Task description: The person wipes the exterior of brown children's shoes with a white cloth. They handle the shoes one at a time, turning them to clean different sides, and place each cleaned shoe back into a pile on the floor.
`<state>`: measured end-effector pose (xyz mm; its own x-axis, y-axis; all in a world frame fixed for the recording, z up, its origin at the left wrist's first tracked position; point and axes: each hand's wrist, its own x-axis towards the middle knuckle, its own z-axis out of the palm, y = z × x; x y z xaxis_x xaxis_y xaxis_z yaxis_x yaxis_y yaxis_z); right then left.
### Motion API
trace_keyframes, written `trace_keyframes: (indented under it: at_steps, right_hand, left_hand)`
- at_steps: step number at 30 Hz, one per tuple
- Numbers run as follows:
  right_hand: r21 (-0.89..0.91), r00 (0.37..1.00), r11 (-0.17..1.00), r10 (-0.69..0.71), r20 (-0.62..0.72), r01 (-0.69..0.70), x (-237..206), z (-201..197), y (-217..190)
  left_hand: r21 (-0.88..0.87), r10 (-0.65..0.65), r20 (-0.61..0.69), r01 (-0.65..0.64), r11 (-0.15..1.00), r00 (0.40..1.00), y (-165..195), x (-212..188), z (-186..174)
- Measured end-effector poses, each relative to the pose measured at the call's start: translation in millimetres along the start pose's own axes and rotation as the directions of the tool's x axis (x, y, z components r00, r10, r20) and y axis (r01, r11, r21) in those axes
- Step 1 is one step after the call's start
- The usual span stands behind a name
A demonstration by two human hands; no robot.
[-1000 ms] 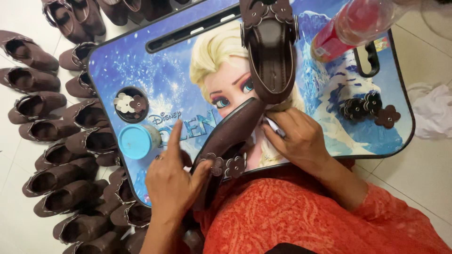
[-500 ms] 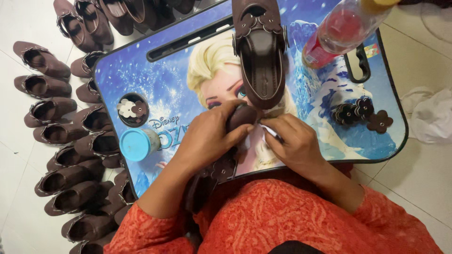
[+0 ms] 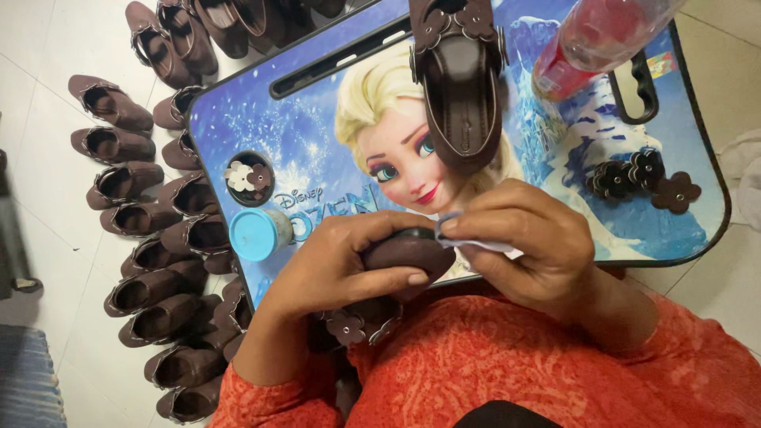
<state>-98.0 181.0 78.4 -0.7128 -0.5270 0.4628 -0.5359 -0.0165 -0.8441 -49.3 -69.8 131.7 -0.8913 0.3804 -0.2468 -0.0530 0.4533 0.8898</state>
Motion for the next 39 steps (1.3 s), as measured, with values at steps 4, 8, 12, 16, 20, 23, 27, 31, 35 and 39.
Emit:
trace_keyframes:
  at_steps: [4,8,12,16,20,23,27,31,35,39]
  right_hand:
    - [-0.056,0.992,0.994,-0.084,0.09,0.09,12,3,-5]
    - [-0.176,0.989,0.978,-0.091,0.116,0.111,13,1,-6]
    - [-0.223,0.989,0.974,-0.002,0.151,0.036,9,-3,-4]
    - [-0.178,1.0,0.984,-0.024,0.018,0.027,11,2,-6]
    - [-0.273,0.98,0.942,-0.197,0.021,0.195,19,17,-9]
    - [-0.396,0.959,0.874,-0.263,0.101,0.282,23,31,-2]
    - [-0.372,0.966,0.892,-0.226,0.124,0.257,14,31,9]
    - [-0.267,0.964,0.951,-0.083,0.253,0.152,6,14,18]
    - [-0.28,0.997,0.96,0.019,0.072,0.002,2,12,16]
    - [-0.223,0.997,0.974,-0.054,-0.059,0.039,0,32,25]
  left_hand:
    - [-0.001,0.022,-0.016,-0.022,1.0,1.0,-9,-1,-2]
    - [-0.091,-0.019,-0.015,0.017,0.996,1.0,-20,-4,-10]
    - [-0.231,-0.004,-0.028,-0.002,0.973,1.0,-29,-4,-20]
    - [-0.218,0.036,-0.022,-0.04,0.975,0.999,-32,0,-20]
    - [-0.251,-0.045,-0.023,0.038,0.967,0.999,-30,2,-17]
    - [-0.09,0.017,-0.075,-0.024,0.996,0.997,-32,7,-17]
    - [-0.023,0.056,-0.12,-0.059,0.998,0.991,-37,13,-19]
    - [-0.095,0.038,-0.127,-0.051,0.994,0.991,-41,15,-24]
    - [-0.127,0.043,-0.105,-0.056,0.99,0.994,-42,18,-22]
    - [-0.064,0.006,-0.101,-0.013,0.998,0.995,-45,22,-14]
